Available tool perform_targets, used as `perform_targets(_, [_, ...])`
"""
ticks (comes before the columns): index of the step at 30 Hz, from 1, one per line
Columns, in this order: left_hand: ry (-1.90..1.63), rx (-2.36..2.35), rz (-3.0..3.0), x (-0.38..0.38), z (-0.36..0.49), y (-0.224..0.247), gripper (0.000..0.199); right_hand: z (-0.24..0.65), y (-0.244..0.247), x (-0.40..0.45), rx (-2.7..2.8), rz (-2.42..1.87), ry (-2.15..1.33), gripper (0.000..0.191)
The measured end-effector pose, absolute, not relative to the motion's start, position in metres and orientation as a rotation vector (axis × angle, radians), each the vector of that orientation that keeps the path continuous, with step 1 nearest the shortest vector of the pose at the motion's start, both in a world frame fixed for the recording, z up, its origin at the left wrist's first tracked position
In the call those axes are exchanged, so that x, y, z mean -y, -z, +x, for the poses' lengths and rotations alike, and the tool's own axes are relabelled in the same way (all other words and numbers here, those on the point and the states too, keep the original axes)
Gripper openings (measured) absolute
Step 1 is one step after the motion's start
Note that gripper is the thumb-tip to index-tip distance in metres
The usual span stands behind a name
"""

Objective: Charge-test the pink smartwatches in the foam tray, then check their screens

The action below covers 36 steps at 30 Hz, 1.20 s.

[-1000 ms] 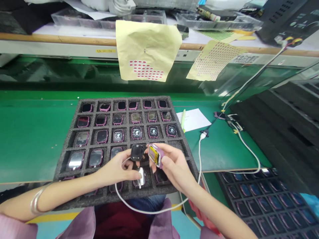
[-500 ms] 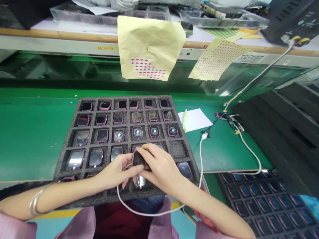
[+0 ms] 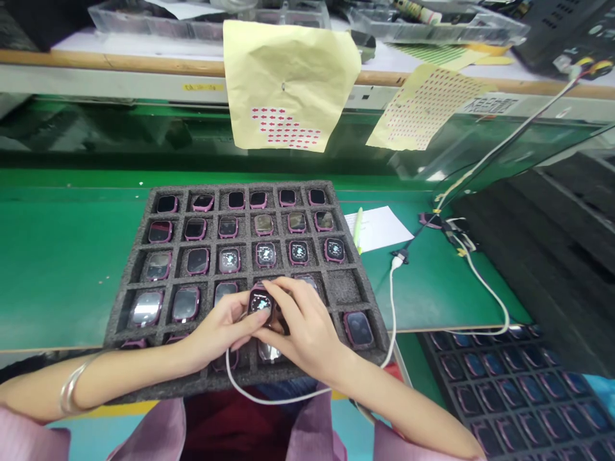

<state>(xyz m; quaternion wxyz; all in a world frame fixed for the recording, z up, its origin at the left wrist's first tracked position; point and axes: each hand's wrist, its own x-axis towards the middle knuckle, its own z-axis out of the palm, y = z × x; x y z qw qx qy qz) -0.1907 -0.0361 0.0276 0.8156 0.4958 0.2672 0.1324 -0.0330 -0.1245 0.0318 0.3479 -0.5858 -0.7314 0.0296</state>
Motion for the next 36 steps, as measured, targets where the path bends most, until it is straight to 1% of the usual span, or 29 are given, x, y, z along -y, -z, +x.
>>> perform_targets(2, [-0.313, -0.562, 1.039, 0.034, -0.191, -0.029, 0.032, -0.036, -0.033, 0.139, 1.847, -1.438, 0.048, 0.028])
perform_targets(4, [-0.309, -0.58, 1.056, 0.033, -0.193, -0.029, 0.03, -0.042, -0.031, 0.155, 1.963, -1.255, 0.126, 0.013])
perform_targets(6, [-0.293, -0.607, 1.068, 0.033, -0.194, -0.029, 0.03, -0.051, -0.025, 0.166, 2.239, -1.066, 0.07, 0.018])
perform_targets(7, [-0.293, -0.616, 1.067, 0.033, -0.195, -0.03, 0.03, -0.055, -0.022, 0.169, 2.358, -1.039, 0.035, 0.017])
perform_targets(10, [-0.301, -0.634, 1.057, 0.034, -0.195, -0.031, 0.03, -0.063, -0.013, 0.168, 2.525, -1.114, 0.016, 0.021])
perform_targets(14, [-0.341, -0.661, 1.095, 0.032, -0.194, -0.035, 0.029, -0.06, -0.007, 0.155, 2.501, -1.082, 0.102, 0.029])
perform_targets(20, [-0.403, -0.746, 1.117, 0.023, -0.198, -0.04, 0.029, -0.063, 0.006, 0.125, 2.435, -1.149, 0.174, 0.028])
perform_targets(23, [-0.431, -0.804, 1.123, 0.019, -0.206, -0.039, 0.03, -0.064, 0.0, 0.113, 2.331, -1.091, 0.007, 0.028])
perform_targets(26, [-0.411, -0.802, 1.147, 0.019, -0.212, -0.034, 0.03, -0.054, -0.019, 0.105, 2.075, -1.074, -0.178, 0.035])
perform_targets(28, [-0.38, -0.775, 1.18, 0.022, -0.212, -0.03, 0.031, -0.044, -0.031, 0.1, 1.984, -1.192, -0.16, 0.038])
perform_targets(30, [-0.364, -0.74, 1.217, 0.027, -0.207, -0.026, 0.031, -0.036, -0.038, 0.095, 2.057, -1.323, -0.159, 0.051])
perform_targets(31, [-0.356, -0.723, 1.237, 0.031, -0.204, -0.025, 0.032, -0.033, -0.04, 0.094, 2.121, -1.367, -0.187, 0.052])
perform_targets(34, [-0.298, -0.672, 1.292, 0.04, -0.194, -0.023, 0.043, -0.025, -0.039, 0.092, 2.228, -1.406, -0.314, 0.04])
perform_targets(36, [-0.236, -0.647, 1.302, 0.042, -0.191, -0.021, 0.051, -0.015, -0.041, 0.094, 2.173, -1.398, -0.393, 0.04])
